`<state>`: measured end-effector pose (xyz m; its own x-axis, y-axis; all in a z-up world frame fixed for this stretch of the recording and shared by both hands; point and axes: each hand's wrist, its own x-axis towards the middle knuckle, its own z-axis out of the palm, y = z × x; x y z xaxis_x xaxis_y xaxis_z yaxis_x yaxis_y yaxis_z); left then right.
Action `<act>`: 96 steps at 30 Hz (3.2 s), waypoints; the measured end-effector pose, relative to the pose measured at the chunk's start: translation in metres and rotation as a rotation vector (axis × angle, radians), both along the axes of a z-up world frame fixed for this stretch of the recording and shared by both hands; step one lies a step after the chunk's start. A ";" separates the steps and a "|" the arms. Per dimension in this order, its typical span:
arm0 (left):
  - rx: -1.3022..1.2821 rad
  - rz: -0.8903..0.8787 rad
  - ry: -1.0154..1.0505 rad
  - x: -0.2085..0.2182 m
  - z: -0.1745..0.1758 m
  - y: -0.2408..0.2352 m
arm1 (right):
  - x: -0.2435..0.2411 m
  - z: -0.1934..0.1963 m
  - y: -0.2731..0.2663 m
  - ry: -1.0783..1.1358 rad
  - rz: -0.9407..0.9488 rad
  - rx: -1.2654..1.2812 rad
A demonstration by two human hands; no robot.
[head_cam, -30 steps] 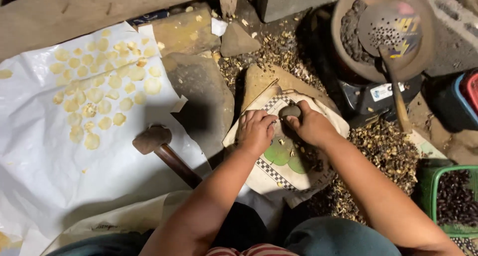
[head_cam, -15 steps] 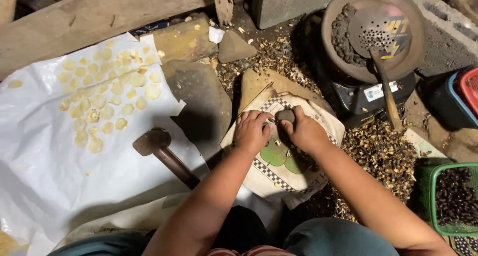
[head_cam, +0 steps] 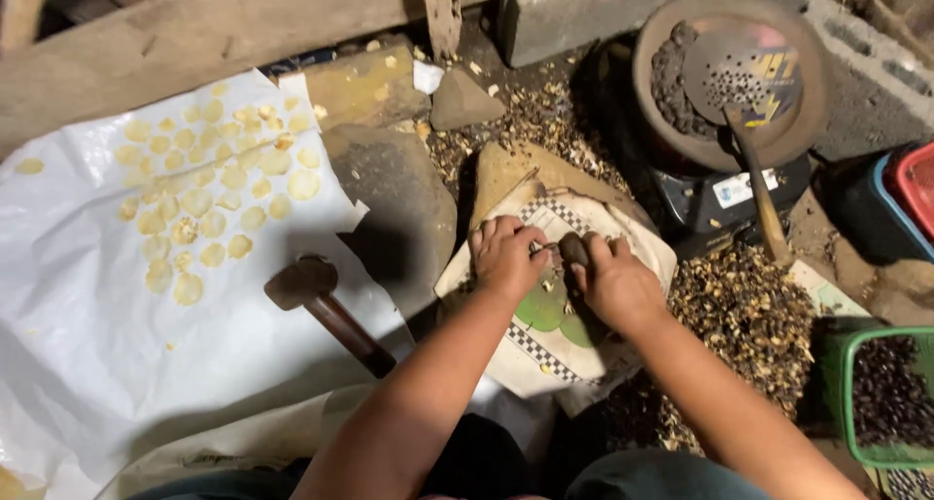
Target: The person cracks open cocoa pods with a hammer, removes the beans, and places them on a white sheet. They then use a stone to crush the beans on a patterned cloth and stir beans in a pan over a small stove.
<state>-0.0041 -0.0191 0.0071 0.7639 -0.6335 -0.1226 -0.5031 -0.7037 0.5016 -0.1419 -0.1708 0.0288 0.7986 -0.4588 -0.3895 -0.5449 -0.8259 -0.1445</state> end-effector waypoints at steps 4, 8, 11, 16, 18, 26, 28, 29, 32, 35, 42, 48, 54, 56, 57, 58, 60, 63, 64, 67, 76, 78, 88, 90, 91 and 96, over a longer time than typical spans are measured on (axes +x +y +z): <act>-0.012 -0.009 0.012 0.003 -0.003 0.004 | 0.018 0.029 0.002 0.020 0.007 0.019; -0.070 -0.025 -0.053 0.001 -0.018 0.022 | 0.027 0.044 0.031 -0.193 0.128 0.047; -0.111 0.003 -0.069 0.000 -0.013 0.020 | 0.027 0.043 0.029 -0.235 0.214 -0.004; -0.068 0.029 -0.034 -0.004 -0.019 0.017 | 0.037 0.020 0.002 -0.030 0.033 0.094; -0.046 0.047 -0.032 0.004 -0.012 0.010 | 0.050 0.014 -0.017 0.025 -0.049 0.284; -0.070 0.131 -0.007 0.001 -0.011 0.004 | 0.032 0.030 0.016 0.058 0.190 -0.066; -0.060 0.125 -0.009 -0.001 -0.011 0.009 | 0.028 0.034 0.015 0.073 0.126 0.002; -0.072 0.101 -0.031 -0.001 -0.014 0.012 | 0.029 0.036 0.014 0.047 0.096 -0.007; -0.119 0.107 -0.082 -0.005 -0.019 0.019 | 0.039 0.050 0.025 -0.105 0.076 0.024; -0.145 0.146 -0.104 -0.010 -0.020 0.027 | 0.043 0.045 0.037 -0.221 0.242 -0.025; -0.179 0.086 -0.114 -0.008 -0.021 0.029 | 0.051 0.014 0.008 -0.050 -0.109 0.275; -0.197 0.177 -0.102 -0.007 -0.025 0.023 | 0.054 0.044 0.033 0.013 0.235 -0.144; -0.124 0.161 -0.031 0.008 -0.003 0.010 | 0.031 0.036 0.029 0.003 0.110 -0.003; -0.094 0.147 -0.008 0.004 0.001 0.012 | 0.034 0.033 0.022 0.038 0.057 0.028; -0.073 0.129 -0.007 0.010 0.004 0.008 | 0.042 0.032 0.016 0.049 0.001 0.049; -0.074 0.127 -0.009 0.007 -0.001 0.011 | 0.046 0.039 0.022 0.047 -0.001 0.049; -0.121 0.191 0.013 0.004 -0.011 0.020 | 0.055 0.050 0.038 -0.242 0.119 0.046; -0.230 0.182 -0.062 -0.002 -0.014 0.032 | 0.057 0.031 0.035 -0.230 0.342 -0.085; -0.232 0.180 -0.069 -0.002 -0.008 0.033 | 0.060 0.028 0.030 -0.237 0.340 -0.088; -0.345 0.178 -0.068 -0.011 -0.010 0.040 | 0.062 0.021 0.021 -0.214 0.152 0.009; -0.593 0.201 -0.032 -0.009 -0.009 0.063 | 0.071 0.016 0.016 0.014 0.218 -0.071; -0.583 0.205 -0.036 -0.012 -0.021 0.073 | 0.058 0.010 0.027 -0.001 0.245 -0.135; -0.548 0.127 -0.090 0.011 -0.038 0.067 | 0.028 0.017 -0.010 -0.035 -0.041 0.030; -0.473 0.028 -0.071 0.012 -0.023 0.043 | 0.026 0.013 -0.008 -0.019 -0.028 0.009; -0.476 0.026 -0.063 0.013 -0.023 0.027 | 0.024 0.013 -0.006 -0.012 -0.032 0.006; -0.038 -0.145 -0.098 0.015 -0.022 -0.024 | 0.031 0.018 -0.007 -0.001 -0.059 0.031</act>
